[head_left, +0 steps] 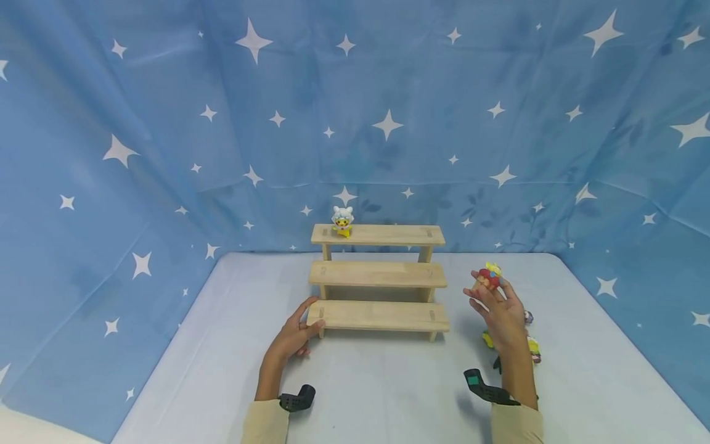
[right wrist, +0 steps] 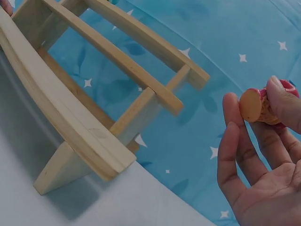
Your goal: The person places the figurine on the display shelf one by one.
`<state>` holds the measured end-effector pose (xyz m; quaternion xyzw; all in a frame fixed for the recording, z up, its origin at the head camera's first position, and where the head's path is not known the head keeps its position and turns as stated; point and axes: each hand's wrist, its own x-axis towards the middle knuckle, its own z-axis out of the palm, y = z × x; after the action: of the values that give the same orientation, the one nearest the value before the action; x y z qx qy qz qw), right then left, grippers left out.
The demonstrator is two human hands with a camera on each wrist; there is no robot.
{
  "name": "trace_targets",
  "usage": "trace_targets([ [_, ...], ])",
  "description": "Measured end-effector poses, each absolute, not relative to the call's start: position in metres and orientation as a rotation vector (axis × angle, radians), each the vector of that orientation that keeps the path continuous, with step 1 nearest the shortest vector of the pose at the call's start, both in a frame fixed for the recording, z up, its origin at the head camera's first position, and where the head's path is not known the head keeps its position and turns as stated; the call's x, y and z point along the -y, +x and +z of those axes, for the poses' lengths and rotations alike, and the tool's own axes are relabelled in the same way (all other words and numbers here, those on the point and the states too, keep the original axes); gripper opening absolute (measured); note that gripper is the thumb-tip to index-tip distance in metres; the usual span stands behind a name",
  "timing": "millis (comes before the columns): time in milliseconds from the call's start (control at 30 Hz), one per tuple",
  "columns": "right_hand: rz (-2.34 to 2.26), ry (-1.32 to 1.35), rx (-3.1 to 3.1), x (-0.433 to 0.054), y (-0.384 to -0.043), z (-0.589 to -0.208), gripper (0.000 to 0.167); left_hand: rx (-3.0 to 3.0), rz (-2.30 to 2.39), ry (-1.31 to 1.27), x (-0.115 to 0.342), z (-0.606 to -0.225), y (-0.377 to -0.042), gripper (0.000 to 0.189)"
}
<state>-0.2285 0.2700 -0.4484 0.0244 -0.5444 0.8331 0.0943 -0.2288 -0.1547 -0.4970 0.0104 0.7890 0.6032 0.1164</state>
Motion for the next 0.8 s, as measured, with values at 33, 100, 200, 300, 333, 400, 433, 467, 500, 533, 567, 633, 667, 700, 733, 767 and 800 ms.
trace_targets([
  [33,2.452,0.066,1.642,-0.269,-0.23,-0.447,0.042,-2.312,1.763,0.024,0.155,-0.497,-0.229,0.074],
  [100,2.425,0.056,1.679,-0.266,-0.233,-0.445,0.043,-2.312,1.762,0.011,0.155,-0.497,-0.228,0.074],
  [200,2.403,0.049,1.696,-0.261,-0.24,-0.44,0.047,-2.32,1.764,0.007,0.156,-0.496,-0.228,0.073],
  [300,2.379,0.065,1.71,-0.256,-0.249,-0.432,0.052,-2.317,1.778,0.024,0.156,-0.495,-0.228,0.073],
  [333,2.366,0.079,1.717,-0.254,-0.252,-0.429,0.053,-2.319,1.779,0.033,0.156,-0.494,-0.229,0.073],
  [400,2.325,0.109,1.745,-0.251,-0.257,-0.423,0.054,-2.316,1.783,0.041,0.156,-0.494,-0.229,0.073],
  [433,2.294,0.121,1.768,-0.249,-0.259,-0.42,0.054,-2.313,1.784,0.044,0.155,-0.493,-0.23,0.073],
  [467,2.273,0.131,1.779,-0.247,-0.262,-0.418,0.052,-2.308,1.785,0.045,0.155,-0.493,-0.23,0.073],
  [500,2.244,0.133,1.798,-0.246,-0.264,-0.415,0.051,-2.304,1.785,0.044,0.155,-0.494,-0.23,0.073],
  [533,2.216,0.132,1.815,-0.244,-0.266,-0.413,0.05,-2.301,1.783,0.043,0.155,-0.494,-0.23,0.073],
  [567,2.185,0.128,1.836,-0.242,-0.268,-0.411,0.049,-2.298,1.781,0.038,0.155,-0.494,-0.23,0.073],
  [633,2.143,0.128,1.87,-0.239,-0.273,-0.407,0.047,-2.298,1.773,0.031,0.154,-0.496,-0.23,0.073],
  [667,2.124,0.139,1.885,-0.238,-0.276,-0.406,0.048,-2.301,1.769,0.027,0.154,-0.496,-0.23,0.073],
  [700,2.097,0.162,1.907,-0.236,-0.278,-0.404,0.049,-2.305,1.765,0.024,0.154,-0.497,-0.23,0.074],
  [733,2.078,0.185,1.923,-0.234,-0.281,-0.402,0.051,-2.308,1.762,0.021,0.154,-0.497,-0.229,0.073],
  [767,2.055,0.207,1.943,-0.232,-0.283,-0.4,0.053,-2.308,1.761,0.019,0.154,-0.497,-0.229,0.073],
  [800,2.031,0.228,1.965,-0.23,-0.286,-0.398,0.055,-2.31,1.758,0.021,0.154,-0.497,-0.229,0.073],
])
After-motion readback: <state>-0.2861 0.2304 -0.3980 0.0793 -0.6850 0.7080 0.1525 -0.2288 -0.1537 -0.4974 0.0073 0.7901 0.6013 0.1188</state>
